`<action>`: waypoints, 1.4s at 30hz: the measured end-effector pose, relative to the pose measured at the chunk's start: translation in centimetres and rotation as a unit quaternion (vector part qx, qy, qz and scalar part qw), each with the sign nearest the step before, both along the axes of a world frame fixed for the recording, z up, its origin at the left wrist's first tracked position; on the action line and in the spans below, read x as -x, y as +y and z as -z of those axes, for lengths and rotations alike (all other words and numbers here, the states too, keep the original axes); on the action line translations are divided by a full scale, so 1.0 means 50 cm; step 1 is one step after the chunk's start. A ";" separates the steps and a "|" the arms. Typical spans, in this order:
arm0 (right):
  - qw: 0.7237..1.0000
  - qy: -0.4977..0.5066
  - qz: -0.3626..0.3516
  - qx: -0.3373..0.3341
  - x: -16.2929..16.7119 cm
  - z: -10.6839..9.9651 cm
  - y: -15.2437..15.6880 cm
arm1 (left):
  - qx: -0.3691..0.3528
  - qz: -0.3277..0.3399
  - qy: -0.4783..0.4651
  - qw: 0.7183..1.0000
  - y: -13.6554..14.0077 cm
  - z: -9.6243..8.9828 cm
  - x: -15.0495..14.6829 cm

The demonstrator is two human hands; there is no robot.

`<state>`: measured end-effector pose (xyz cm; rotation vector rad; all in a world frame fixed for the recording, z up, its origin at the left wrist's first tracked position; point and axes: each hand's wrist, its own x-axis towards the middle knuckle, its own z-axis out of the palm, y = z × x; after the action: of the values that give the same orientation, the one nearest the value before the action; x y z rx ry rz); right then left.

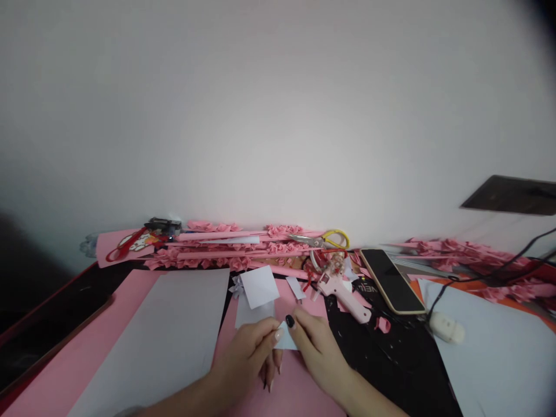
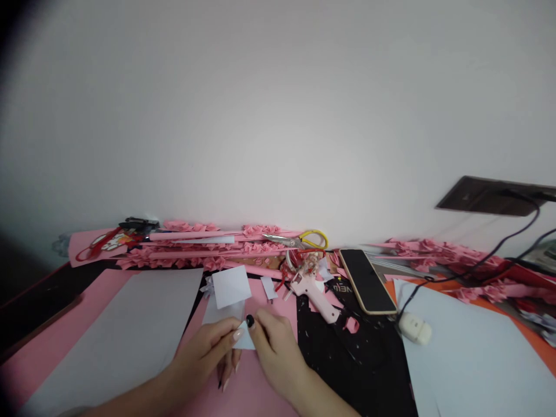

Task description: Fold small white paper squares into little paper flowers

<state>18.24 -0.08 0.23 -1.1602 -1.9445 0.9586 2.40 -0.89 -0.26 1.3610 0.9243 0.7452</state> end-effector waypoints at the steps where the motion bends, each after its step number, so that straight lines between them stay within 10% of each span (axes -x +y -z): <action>1: 1.000 -0.001 -0.006 -0.005 0.000 -0.001 0.000 | 0.001 0.000 0.000 1.000 0.000 0.000 0.000; 16: 0.996 0.057 0.008 0.074 0.003 0.010 0.005 | 0.116 -0.036 -0.034 0.992 0.010 0.019 0.005; 42: 0.964 0.165 -0.050 0.205 -0.001 0.010 0.013 | 0.067 -0.035 -0.105 0.992 0.025 0.003 0.007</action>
<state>18.26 0.58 -0.29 -1.0407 -1.5906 1.5557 2.05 0.37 -0.42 1.1141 0.8432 0.8469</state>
